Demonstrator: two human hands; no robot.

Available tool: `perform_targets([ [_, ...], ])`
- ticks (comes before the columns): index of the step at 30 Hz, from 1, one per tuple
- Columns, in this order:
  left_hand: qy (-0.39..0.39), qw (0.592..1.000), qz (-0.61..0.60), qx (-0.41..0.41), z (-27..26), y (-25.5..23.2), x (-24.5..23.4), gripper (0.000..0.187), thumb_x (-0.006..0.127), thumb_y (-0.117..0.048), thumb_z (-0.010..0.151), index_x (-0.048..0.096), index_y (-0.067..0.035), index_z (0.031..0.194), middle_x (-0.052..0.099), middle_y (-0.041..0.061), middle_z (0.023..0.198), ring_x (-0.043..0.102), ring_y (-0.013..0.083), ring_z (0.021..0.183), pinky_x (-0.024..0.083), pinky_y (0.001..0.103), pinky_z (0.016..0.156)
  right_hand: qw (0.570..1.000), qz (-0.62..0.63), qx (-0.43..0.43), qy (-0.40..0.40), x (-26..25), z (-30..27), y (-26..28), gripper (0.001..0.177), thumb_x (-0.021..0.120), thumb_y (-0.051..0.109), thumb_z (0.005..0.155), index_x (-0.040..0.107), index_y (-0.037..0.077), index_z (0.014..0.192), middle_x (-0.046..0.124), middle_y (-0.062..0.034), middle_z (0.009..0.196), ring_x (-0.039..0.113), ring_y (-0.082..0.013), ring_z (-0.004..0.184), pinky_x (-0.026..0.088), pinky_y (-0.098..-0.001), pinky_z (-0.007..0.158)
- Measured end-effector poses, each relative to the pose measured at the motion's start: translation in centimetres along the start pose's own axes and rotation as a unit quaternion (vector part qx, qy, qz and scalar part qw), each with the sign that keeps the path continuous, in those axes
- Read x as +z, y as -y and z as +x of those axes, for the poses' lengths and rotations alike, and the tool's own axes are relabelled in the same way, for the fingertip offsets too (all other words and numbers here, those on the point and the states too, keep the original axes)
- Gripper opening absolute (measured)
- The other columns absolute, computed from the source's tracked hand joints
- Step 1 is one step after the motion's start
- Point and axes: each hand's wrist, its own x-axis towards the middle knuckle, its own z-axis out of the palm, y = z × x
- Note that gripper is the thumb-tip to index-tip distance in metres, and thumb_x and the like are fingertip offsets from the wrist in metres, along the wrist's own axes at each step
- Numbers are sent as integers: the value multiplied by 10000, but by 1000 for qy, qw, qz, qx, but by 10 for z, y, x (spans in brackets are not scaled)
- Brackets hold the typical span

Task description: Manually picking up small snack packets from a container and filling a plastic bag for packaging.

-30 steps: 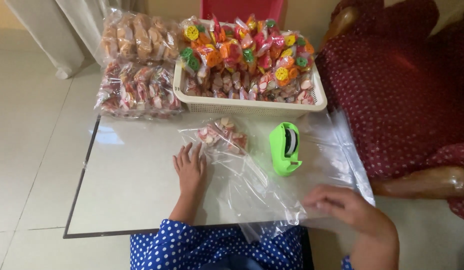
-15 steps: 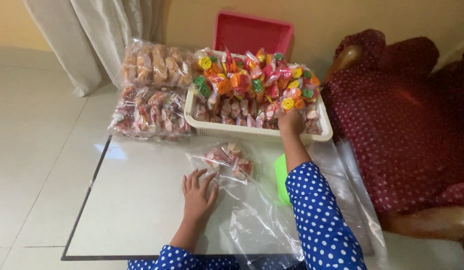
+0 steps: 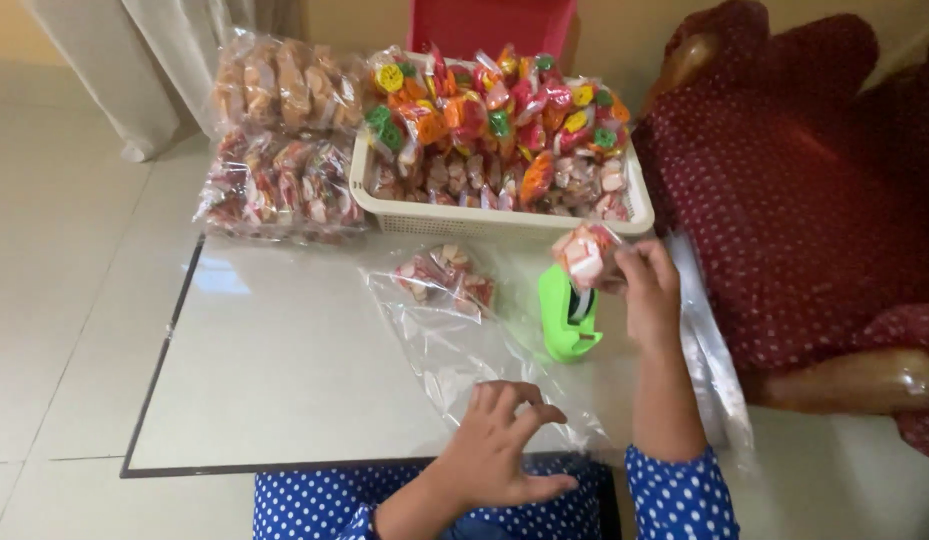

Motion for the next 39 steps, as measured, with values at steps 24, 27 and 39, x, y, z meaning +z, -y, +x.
perform_targets([
  [24,-91,972,217,-10,2,-4,6,230,697,-229,974,723,-162,1192,574,72,1035,491,252,774,441,387,664,855,-416,-290,109,28,-198,-102,196,672,227,961,663,59,1061,682,-102,931,645,-272,880,560,-391,725],
  [27,-62,972,227,-9,-2,8,12,330,699,-137,922,714,-102,1250,561,106,1064,495,293,839,460,433,741,864,-409,-251,149,36,-194,-97,180,646,225,967,654,67,1052,681,-96,932,634,-254,881,548,-384,732],
  [39,7,964,255,-80,-16,46,23,466,664,-9,826,695,-155,1268,579,137,1097,504,318,939,530,415,695,860,-354,23,368,48,-178,-53,150,486,210,998,602,116,998,677,-61,939,568,-144,886,479,-342,769],
])
